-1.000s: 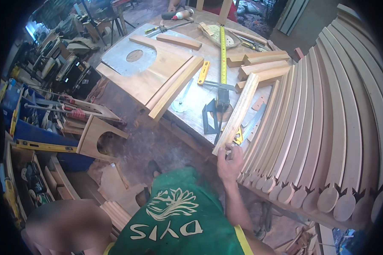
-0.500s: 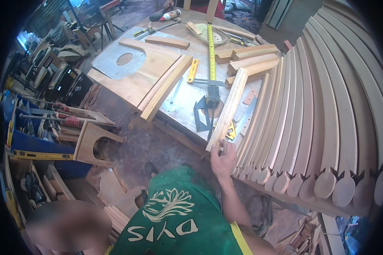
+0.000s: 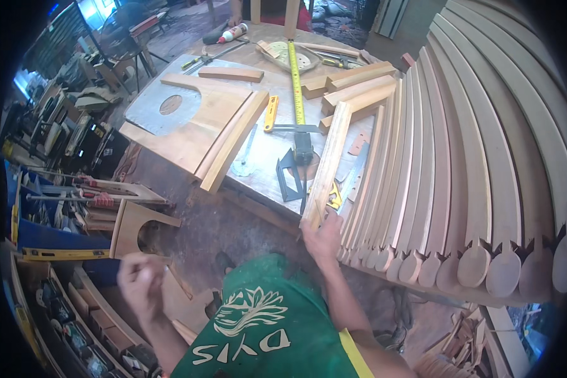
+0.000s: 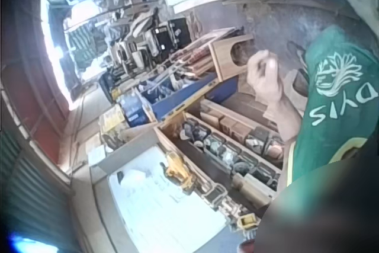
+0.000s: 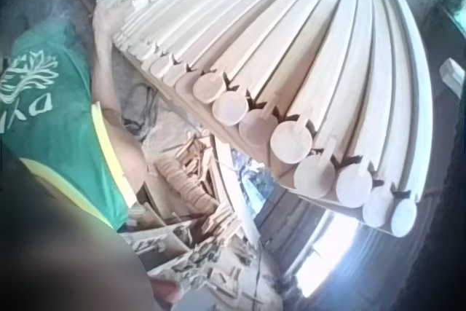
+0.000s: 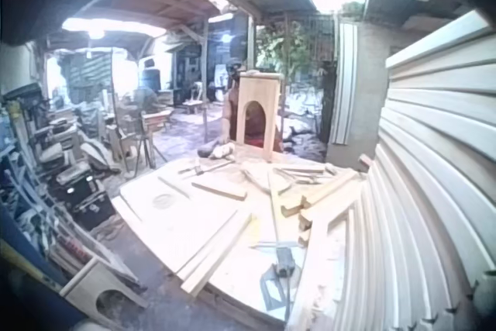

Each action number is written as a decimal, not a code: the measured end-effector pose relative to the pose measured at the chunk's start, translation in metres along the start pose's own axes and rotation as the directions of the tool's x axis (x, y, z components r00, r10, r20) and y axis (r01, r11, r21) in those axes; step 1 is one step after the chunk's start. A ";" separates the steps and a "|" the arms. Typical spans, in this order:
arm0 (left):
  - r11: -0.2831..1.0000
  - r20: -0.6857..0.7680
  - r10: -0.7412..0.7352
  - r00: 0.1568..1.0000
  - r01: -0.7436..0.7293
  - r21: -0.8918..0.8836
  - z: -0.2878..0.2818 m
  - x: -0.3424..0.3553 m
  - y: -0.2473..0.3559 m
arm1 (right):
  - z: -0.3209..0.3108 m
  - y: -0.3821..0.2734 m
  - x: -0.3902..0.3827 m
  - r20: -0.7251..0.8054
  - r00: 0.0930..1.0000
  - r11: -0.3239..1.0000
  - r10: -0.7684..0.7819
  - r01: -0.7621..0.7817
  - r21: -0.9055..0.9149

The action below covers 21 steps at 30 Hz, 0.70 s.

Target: Measuring and marking wooden components for assembly using a tape measure, square, and pencil.

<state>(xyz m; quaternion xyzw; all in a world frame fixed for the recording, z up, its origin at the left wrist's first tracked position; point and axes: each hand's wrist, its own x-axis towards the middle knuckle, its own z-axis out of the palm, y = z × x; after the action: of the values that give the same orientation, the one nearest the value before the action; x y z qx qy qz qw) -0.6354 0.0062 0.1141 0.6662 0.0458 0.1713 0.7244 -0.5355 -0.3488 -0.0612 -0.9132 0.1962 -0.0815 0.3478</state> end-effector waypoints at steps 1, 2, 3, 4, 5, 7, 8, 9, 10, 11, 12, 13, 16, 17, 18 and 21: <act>0.987 -0.066 -0.161 0.985 0.161 -0.019 -0.005 -0.004 -0.035 | 0.002 -0.001 0.001 0.030 0.999 0.999 0.035 -0.035 -0.016; 0.958 -0.127 -0.287 0.950 0.282 -0.054 -0.010 -0.009 -0.070 | 0.004 -0.003 0.001 0.055 0.996 0.997 0.066 -0.065 -0.032; 0.923 -0.219 -0.384 0.897 0.378 -0.068 -0.015 -0.020 -0.104 | 0.005 -0.004 0.001 0.066 0.994 0.995 0.082 -0.078 -0.058; 0.890 -0.261 -0.452 0.853 0.450 -0.071 -0.021 -0.032 -0.135 | 0.007 -0.006 0.002 0.070 0.993 0.993 0.093 -0.087 -0.083; 0.822 -0.321 -0.557 0.766 0.563 -0.084 -0.030 -0.047 -0.161 | 0.008 -0.008 0.002 0.069 0.993 0.990 0.094 -0.086 -0.115; 0.711 -0.341 -0.678 0.652 0.698 -0.080 -0.049 -0.081 -0.201 | 0.010 -0.012 0.005 0.091 0.992 0.990 0.088 -0.077 -0.116; 0.712 -0.336 -0.674 0.658 0.700 -0.058 -0.056 -0.096 -0.217 | 0.012 -0.013 0.006 0.093 0.993 0.991 0.068 -0.056 -0.119; 0.695 -0.342 -0.684 0.644 0.718 -0.035 -0.061 -0.108 -0.230 | 0.013 -0.014 0.008 0.099 0.992 0.990 0.079 -0.066 -0.122; 0.649 -0.365 -0.712 0.600 0.761 -0.016 -0.065 -0.119 -0.240 | 0.015 -0.014 0.010 0.101 0.992 0.990 0.079 -0.066 -0.128; 0.665 -0.353 -0.692 0.630 0.746 0.030 -0.069 -0.127 -0.248 | 0.016 -0.013 0.012 0.100 0.991 0.988 0.090 -0.077 -0.133; 0.704 -0.335 -0.652 0.680 0.707 0.066 -0.071 -0.132 -0.253 | 0.018 -0.011 0.013 0.107 0.990 0.988 0.094 -0.079 -0.132; 0.715 -0.333 -0.631 0.700 0.692 0.100 -0.072 -0.136 -0.257 | 0.020 -0.008 0.015 0.110 0.988 0.987 0.106 -0.092 -0.130; 0.741 -0.310 -0.586 0.749 0.650 0.169 -0.074 -0.138 -0.262 | 0.022 0.004 0.019 0.071 0.997 0.999 -0.025 0.023 0.029; 0.752 -0.298 -0.568 0.767 0.631 0.192 -0.076 -0.137 -0.262 | 0.022 0.008 0.021 0.042 0.995 0.991 -0.092 0.088 0.104; 0.756 -0.298 -0.550 0.780 0.617 0.219 -0.077 -0.136 -0.262 | 0.020 0.012 0.023 0.046 0.993 0.968 -0.105 0.091 0.232; 0.760 -0.280 -0.510 0.813 0.578 0.296 -0.084 -0.131 -0.262 | 0.009 0.019 0.027 0.116 0.991 0.801 -0.070 -0.013 0.599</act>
<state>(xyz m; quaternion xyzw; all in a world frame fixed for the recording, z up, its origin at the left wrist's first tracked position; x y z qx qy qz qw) -0.7335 0.0311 -0.1729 0.7286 0.3351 0.0011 0.5974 -0.5144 -0.3673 -0.0803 -0.7631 0.1233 -0.0838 0.6288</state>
